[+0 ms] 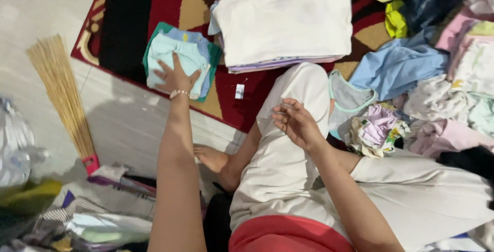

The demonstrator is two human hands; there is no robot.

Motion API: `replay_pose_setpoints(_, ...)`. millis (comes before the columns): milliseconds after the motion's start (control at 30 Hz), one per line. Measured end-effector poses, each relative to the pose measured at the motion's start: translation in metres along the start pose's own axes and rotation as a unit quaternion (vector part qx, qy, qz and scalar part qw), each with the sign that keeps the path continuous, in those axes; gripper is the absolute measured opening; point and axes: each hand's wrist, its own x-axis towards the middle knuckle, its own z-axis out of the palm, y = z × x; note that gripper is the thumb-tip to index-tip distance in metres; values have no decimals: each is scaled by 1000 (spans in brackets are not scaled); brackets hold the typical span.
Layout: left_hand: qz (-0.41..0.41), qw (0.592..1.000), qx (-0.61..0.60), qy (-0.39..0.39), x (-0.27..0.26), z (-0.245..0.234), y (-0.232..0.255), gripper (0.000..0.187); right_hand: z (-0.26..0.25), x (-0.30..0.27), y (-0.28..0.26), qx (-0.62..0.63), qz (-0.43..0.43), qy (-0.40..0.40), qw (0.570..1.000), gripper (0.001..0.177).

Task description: Folding and stacking various items of clothing from a large pile into organized stacks.

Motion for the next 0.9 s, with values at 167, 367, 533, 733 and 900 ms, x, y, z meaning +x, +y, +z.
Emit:
replay_pose_setpoints(167,-41,993,-12,111,-10,39,4,92,3,-2,2,10,12,3,1000,27)
replay_pose_setpoints(367,-29,970,-148,190,-85,56,69,86,4,-6,2,-1,16,12,1000,29)
replay_pose_setpoints(533,219,893,-303,251,-195,63,154,85,-4,-35,-9,-39,11,39,998,29)
replay_pose_setpoints(733,458,835,-300,66,-306,72,231,75,-85,-104,-26,-210,-53,141,966,27)
replay_pose_setpoints(900,553,803,-218,-40,-351,85,264,66,-124,-188,-65,-293,-112,306,899,26)
